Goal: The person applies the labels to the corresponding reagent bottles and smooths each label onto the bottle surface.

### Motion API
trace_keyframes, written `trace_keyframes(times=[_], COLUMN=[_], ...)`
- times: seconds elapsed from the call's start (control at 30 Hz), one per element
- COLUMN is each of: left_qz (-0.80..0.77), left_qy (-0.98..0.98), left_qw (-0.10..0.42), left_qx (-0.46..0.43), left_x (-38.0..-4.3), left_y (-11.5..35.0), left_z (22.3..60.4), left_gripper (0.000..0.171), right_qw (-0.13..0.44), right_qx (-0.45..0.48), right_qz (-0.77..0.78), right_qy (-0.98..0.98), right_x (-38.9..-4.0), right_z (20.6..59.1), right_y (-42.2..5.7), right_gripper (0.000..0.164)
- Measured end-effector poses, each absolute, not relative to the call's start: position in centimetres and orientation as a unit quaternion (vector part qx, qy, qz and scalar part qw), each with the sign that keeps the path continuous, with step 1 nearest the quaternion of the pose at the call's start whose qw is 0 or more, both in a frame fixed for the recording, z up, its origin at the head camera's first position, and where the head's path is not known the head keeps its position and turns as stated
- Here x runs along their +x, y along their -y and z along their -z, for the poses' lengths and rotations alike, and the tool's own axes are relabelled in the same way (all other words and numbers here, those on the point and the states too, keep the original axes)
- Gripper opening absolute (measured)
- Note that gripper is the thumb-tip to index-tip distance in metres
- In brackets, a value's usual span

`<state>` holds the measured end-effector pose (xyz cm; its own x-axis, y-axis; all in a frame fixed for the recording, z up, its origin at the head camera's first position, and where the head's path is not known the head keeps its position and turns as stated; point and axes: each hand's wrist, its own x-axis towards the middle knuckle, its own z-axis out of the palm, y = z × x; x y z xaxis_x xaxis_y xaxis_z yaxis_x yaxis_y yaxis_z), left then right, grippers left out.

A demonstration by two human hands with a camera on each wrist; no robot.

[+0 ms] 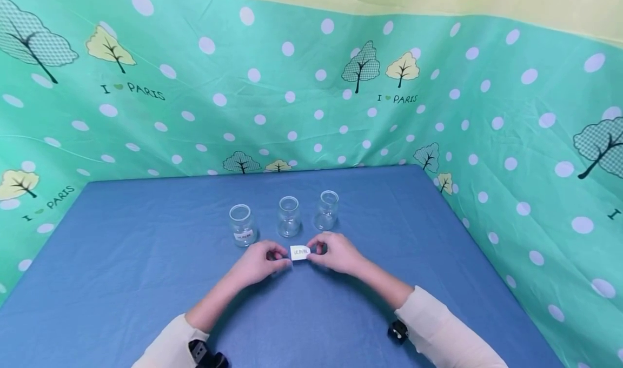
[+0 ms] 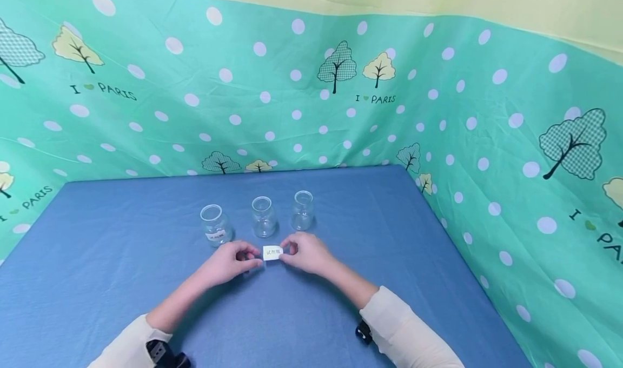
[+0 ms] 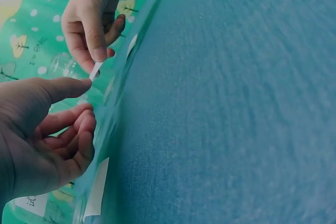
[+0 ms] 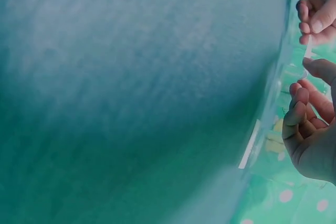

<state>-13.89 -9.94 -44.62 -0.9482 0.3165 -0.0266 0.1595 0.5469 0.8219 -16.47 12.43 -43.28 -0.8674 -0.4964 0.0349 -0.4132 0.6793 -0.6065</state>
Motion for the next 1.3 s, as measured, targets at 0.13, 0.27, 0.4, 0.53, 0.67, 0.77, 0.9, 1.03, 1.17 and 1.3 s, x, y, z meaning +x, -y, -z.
trace_keyframes(times=[0.13, 0.27, 0.4, 0.53, 0.67, 0.77, 0.9, 1.03, 1.17, 1.3], left_qz=[-0.495, -0.529, -0.559, -0.57, -0.579, -0.589, -0.599, -0.601, -0.604, -0.608], left_qy=[-0.852, -0.83, -0.811, -0.803, -0.798, -0.791, -0.784, -0.784, -0.784, -0.783], left_qw=[0.111, 0.129, 0.143, 0.151, 0.15, 0.148, 0.144, 0.139, 0.134, 0.123], left_qx=[0.132, 0.12, 0.095, 0.081, 0.075, 0.073, 0.072, 0.069, 0.052, 0.035], left_x=[-13.8, -13.4, -12.3, -12.2, -12.9, -13.1, -13.1, -13.0, -12.9, -13.0], left_y=[10.1, 9.9, 9.5, 9.4, 9.6, 9.6, 9.5, 9.3, 9.3, 9.3], left_z=[44.5, 43.7, 41.5, 41.5, 43.2, 43.9, 44.1, 44.0, 43.9, 44.1], left_gripper=[0.022, 0.023, 0.024, 0.024, 0.026, 0.027, 0.026, 0.023, 0.022, 0.022], right_qw=[0.066, 0.057, 0.044, 0.038, 0.032, 0.03, 0.033, 0.039, 0.033, 0.016], right_qx=[-0.247, -0.248, -0.253, -0.253, -0.253, -0.256, -0.257, -0.253, -0.247, -0.24], right_qz=[0.333, 0.342, 0.349, 0.347, 0.344, 0.349, 0.352, 0.35, 0.349, 0.356], right_qy=[-0.908, -0.905, -0.901, -0.902, -0.904, -0.901, -0.899, -0.901, -0.903, -0.903], right_x=[-16.4, -16.3, -16.3, -16.3, -16.1, -16.0, -16.0, -15.9, -15.8, -15.5], right_z=[42.8, 42.4, 42.0, 41.7, 41.3, 41.2, 41.2, 41.1, 41.0, 40.7], right_y=[-12.6, -12.6, -12.6, -12.6, -12.5, -12.5, -12.5, -12.3, -12.2, -12.1], right_gripper=[0.019, 0.02, 0.02, 0.021, 0.021, 0.021, 0.021, 0.021, 0.023, 0.022])
